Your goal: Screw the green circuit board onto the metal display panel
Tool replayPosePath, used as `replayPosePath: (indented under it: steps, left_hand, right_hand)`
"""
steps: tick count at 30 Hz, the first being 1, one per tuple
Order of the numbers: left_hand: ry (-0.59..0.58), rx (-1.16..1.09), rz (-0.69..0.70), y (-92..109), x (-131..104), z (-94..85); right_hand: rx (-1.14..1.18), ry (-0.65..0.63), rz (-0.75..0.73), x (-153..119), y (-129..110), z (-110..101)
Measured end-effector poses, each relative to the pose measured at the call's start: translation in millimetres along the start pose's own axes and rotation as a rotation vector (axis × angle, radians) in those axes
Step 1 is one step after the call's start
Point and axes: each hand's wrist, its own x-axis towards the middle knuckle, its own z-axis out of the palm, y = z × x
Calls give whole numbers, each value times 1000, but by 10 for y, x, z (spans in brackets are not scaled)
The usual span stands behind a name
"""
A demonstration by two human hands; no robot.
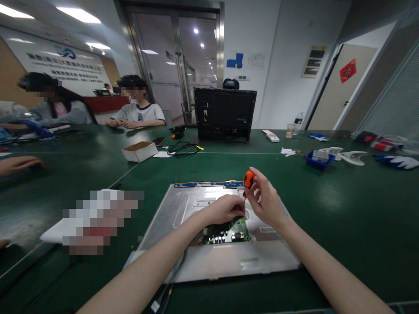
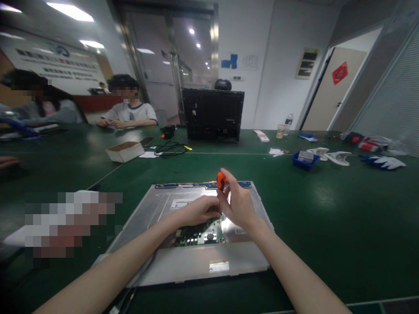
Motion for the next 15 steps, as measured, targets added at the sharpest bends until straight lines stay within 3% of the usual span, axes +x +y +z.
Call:
replayPosePath:
  steps: [15]
  left_hand:
    - [-13, -29, 19, -29, -2, 1]
  right_hand:
    - [-18, 5, -2, 2, -3, -1]
